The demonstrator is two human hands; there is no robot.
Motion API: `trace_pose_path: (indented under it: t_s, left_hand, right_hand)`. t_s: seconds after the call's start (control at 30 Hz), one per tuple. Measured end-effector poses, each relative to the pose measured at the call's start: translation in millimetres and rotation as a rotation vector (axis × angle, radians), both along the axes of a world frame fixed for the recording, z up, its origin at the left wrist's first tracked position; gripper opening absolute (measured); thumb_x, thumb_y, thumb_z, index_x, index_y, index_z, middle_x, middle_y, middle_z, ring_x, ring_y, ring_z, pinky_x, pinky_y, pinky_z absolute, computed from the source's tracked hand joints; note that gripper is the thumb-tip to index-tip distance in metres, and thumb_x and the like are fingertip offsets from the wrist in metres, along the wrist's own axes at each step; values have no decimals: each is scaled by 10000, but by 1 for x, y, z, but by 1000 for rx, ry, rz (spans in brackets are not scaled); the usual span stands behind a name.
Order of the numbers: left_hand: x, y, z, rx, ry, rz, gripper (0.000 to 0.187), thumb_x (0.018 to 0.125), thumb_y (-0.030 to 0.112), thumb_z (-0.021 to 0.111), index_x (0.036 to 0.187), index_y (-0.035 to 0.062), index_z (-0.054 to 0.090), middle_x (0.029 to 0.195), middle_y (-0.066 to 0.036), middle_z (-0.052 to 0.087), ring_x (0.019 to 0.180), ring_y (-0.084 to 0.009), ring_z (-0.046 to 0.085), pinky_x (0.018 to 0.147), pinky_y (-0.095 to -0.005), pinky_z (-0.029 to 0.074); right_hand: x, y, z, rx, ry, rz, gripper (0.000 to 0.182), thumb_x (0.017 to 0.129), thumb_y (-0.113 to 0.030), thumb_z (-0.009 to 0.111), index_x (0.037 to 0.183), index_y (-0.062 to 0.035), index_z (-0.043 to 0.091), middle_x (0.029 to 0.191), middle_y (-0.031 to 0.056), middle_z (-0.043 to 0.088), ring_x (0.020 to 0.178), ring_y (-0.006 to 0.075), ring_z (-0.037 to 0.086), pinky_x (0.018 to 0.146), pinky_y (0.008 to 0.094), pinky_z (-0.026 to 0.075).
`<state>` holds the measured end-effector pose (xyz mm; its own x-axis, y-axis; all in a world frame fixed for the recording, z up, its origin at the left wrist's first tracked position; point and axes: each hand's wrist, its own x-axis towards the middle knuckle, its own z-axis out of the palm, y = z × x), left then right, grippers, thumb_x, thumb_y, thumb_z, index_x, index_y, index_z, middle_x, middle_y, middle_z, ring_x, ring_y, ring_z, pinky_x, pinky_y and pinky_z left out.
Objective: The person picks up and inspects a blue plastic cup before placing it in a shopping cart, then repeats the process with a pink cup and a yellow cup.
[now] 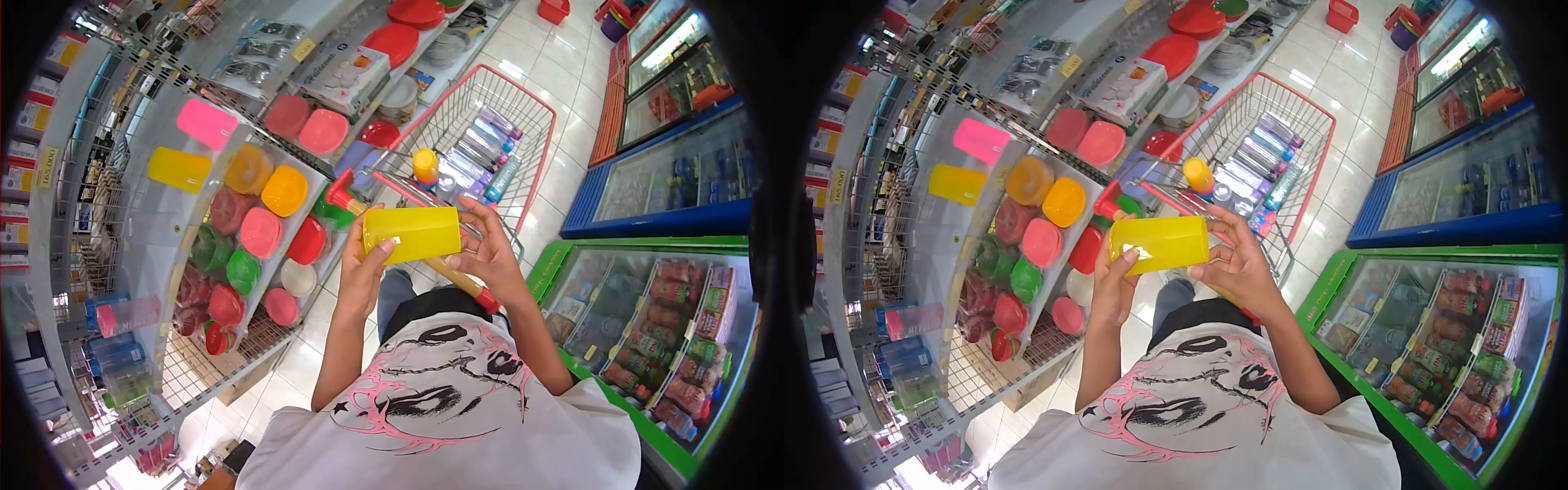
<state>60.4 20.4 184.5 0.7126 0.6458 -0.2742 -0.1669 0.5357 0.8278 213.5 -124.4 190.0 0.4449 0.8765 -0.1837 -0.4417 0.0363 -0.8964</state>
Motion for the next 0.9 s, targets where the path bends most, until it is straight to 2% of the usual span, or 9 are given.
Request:
trace_pose_path:
  t_s: [0.13, 0.5, 0.57, 0.6, 0.67, 0.7, 0.77, 0.83, 0.9]
  left_hand:
    - [1, -38, -3, -130, -15, 9, 539, 921, 140, 614, 1397, 35, 383, 1257, -77, 537, 1182, -174, 535, 1016, -333, 423]
    - [1, -67, -7, -137, 69, 7, 492, 974, 263, 535, 1386, 39, 389, 1288, -95, 539, 1200, -196, 543, 1011, -359, 443]
    - [-3, -68, -16, -145, -99, -24, 514, 984, 331, 501, 1387, 33, 388, 1263, -93, 545, 1157, -192, 558, 976, -360, 461]
    - [-5, -67, -20, -147, -104, -24, 514, 984, 331, 501, 1387, 33, 388, 1263, -93, 545, 1157, -192, 558, 976, -360, 461]
    - [-8, -64, -26, -159, -180, -116, 521, 991, 374, 466, 1371, 21, 412, 1220, -95, 560, 1088, -186, 575, 927, -352, 475]
    - [-9, -62, -31, -163, -184, -112, 521, 991, 374, 466, 1371, 21, 412, 1220, -95, 560, 1088, -187, 575, 927, -352, 475]
    - [-12, -60, -42, -113, 57, -104, 467, 992, 339, 477, 1334, 21, 463, 1194, -92, 573, 1033, -179, 583, 883, -338, 477]
    - [-16, -56, -49, -73, 164, -104, 435, 991, 319, 488, 1312, 25, 487, 1181, -88, 582, 1029, -177, 587, 878, -330, 474]
    - [-21, -52, -55, -38, 274, -107, 404, 990, 300, 498, 1290, 29, 511, 1167, -85, 592, 1025, -175, 591, 872, -321, 470]
  right_hand:
    - [3, -24, -12, 117, 10, 22, 811, 781, 124, 703, 1452, -42, 278, 1409, 124, 377, 1203, 214, 534, 973, 329, 507]
    - [16, -50, -26, 86, 59, 92, 779, 745, 82, 758, 1404, -32, 356, 1378, 115, 433, 1187, 207, 553, 956, 342, 510]
    - [19, -52, -34, 158, 22, -2, 646, 831, -99, 736, 1376, -42, 394, 1312, 117, 508, 1135, 222, 585, 890, 354, 530]
    - [22, -56, -44, 155, 17, -1, 646, 831, -99, 736, 1376, -42, 394, 1312, 117, 508, 1135, 222, 585, 890, 354, 530]
    - [31, -68, -72, 262, 596, -79, 585, 910, -383, 643, 1352, -56, 444, 1284, 120, 542, 1090, 225, 587, 826, 314, 511]
    - [36, -70, -81, 256, 593, -77, 585, 910, -383, 643, 1352, -56, 444, 1284, 120, 542, 1090, 225, 587, 826, 314, 511]
    - [45, -67, -88, 502, 910, -100, 589, 932, -472, 569, 1342, -66, 452, 1226, 130, 578, 1017, 225, 596, 787, 308, 504]
    - [57, -59, -84, 451, 867, -135, 528, 942, -418, 579, 1323, -70, 465, 1196, 125, 589, 952, 223, 595, 783, 316, 510]
    - [73, -40, -77, 179, 623, -356, 397, 969, -341, 549, 1229, -46, 499, 1106, 96, 620, 848, 218, 620, 714, 320, 524]
